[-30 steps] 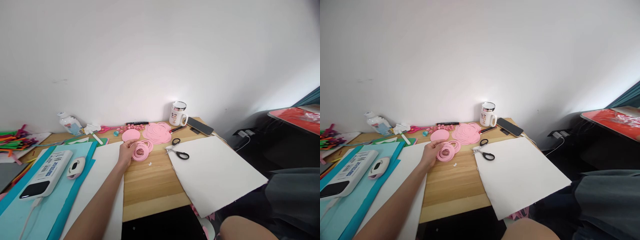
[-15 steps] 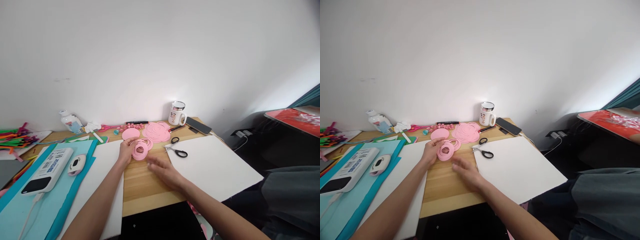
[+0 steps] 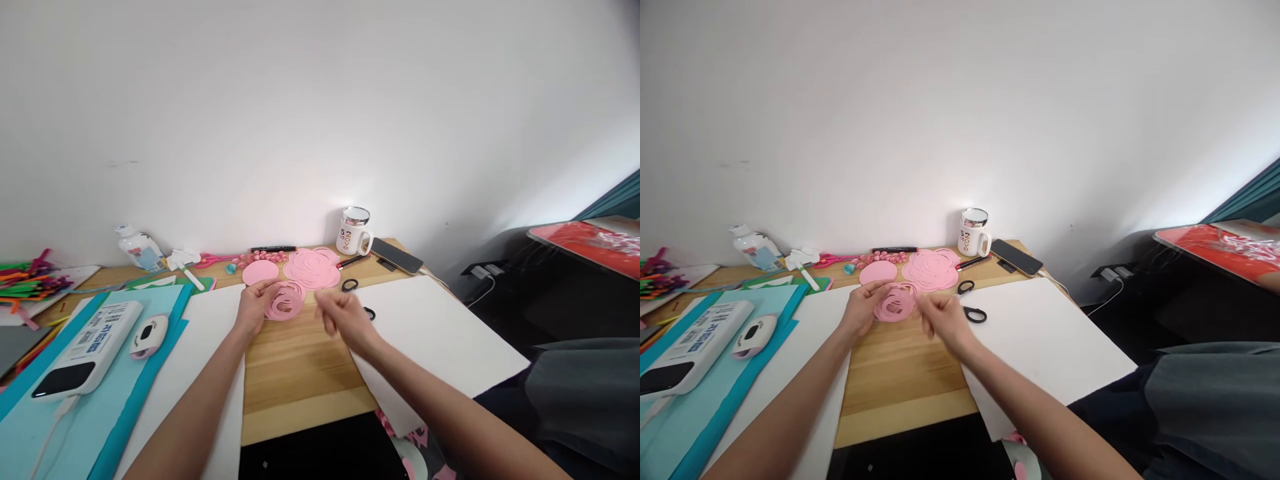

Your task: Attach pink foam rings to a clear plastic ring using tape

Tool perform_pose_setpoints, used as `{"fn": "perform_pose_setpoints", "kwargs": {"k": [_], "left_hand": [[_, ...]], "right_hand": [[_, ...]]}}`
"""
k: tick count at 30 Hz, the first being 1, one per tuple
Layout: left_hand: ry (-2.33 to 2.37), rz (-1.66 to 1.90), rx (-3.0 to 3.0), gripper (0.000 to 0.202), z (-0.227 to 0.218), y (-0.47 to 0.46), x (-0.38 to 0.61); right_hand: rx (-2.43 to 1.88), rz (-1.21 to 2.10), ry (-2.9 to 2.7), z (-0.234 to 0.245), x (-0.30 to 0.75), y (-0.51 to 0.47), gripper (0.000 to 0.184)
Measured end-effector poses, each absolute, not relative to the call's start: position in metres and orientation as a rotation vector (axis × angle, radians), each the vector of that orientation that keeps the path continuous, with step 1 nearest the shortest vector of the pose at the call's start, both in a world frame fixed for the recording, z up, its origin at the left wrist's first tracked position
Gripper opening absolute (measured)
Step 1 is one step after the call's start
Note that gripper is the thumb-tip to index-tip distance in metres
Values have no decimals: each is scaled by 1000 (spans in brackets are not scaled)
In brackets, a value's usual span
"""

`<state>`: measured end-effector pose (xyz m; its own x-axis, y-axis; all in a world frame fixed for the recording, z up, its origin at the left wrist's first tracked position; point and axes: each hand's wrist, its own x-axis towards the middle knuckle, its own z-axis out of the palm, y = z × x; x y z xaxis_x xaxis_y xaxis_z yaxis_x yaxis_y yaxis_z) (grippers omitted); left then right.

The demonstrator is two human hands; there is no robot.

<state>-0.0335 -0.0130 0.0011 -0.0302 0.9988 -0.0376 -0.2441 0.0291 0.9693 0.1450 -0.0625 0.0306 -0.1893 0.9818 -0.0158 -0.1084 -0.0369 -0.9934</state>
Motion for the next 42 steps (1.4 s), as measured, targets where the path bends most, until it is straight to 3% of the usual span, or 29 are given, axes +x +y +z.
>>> {"fn": "perform_pose_setpoints", "kwargs": {"k": [2, 8, 15, 30, 42], "left_hand": [[1039, 1303, 995, 31, 4, -15, -31], [1043, 1323, 972, 31, 6, -15, -28], [1080, 1167, 999, 29, 13, -19, -25], [1214, 1118, 1037, 22, 17, -16, -24], [1173, 1111, 1081, 20, 14, -20, -20]], "right_hand": [[-964, 1252, -1173, 27, 149, -33, 25], [-902, 1560, -1154, -1, 134, 4, 34], [-943, 1434, -1249, -17, 123, 9, 28], [-624, 1852, -1092, -13, 125, 6, 28], [-641, 1814, -1069, -20, 123, 4, 24]]}}
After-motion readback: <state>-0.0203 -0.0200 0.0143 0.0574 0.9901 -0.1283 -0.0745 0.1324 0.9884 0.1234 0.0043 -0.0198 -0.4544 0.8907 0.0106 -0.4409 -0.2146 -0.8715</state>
